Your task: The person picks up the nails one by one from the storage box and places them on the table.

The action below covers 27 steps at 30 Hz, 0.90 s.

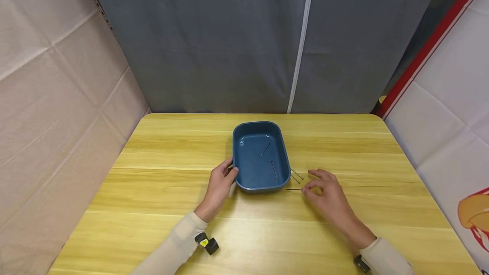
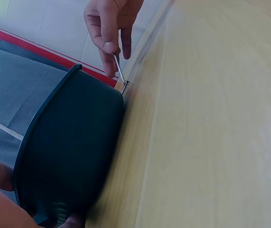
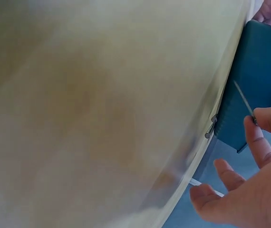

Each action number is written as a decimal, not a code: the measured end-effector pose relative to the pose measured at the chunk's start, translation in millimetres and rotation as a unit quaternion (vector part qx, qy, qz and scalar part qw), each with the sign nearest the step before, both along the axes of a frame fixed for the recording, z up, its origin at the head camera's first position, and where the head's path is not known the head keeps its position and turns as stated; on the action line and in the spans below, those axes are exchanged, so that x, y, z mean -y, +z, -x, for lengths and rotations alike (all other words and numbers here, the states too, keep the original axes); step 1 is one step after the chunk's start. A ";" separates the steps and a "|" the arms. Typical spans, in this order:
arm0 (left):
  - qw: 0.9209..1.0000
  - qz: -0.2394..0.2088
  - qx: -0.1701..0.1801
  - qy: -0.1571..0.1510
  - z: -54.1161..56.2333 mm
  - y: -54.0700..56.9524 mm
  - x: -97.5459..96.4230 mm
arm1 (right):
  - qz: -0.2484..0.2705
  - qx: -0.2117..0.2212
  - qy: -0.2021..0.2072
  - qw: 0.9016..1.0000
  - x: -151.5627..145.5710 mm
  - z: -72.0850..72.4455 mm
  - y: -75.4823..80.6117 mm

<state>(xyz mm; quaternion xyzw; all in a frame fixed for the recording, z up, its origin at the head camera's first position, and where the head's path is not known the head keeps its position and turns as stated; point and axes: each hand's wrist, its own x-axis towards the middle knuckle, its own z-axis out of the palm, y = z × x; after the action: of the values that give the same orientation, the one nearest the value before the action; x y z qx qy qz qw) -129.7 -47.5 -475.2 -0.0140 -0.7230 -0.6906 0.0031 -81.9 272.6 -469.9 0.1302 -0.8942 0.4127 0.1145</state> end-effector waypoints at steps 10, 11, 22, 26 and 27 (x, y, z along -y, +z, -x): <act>1.000 0.003 0.000 0.003 -0.2 0.4 0.1 | -0.122 -0.042 0.019 0.991 2.2 4.6 -5.0; 1.000 0.004 0.001 0.003 -0.4 0.6 0.1 | -0.139 -0.057 0.022 0.988 2.1 4.6 -6.0; 1.000 0.006 -0.003 0.004 0.4 1.3 0.3 | -0.216 -0.098 0.035 0.971 3.6 2.7 -9.6; 1.000 0.004 -0.004 0.002 1.0 0.4 0.6 | -0.217 -0.097 0.035 0.971 3.9 2.5 -9.6; 1.000 0.004 -0.004 0.002 1.1 0.1 0.7 | -0.217 -0.098 0.035 0.971 3.9 2.4 -9.5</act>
<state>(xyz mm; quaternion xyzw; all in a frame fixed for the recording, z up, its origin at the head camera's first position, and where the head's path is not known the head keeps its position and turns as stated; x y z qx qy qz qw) -130.8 -48.2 -475.1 -0.0158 -0.7257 -0.6878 0.0072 -84.4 268.7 -479.5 0.2233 -0.9417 0.1977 0.1558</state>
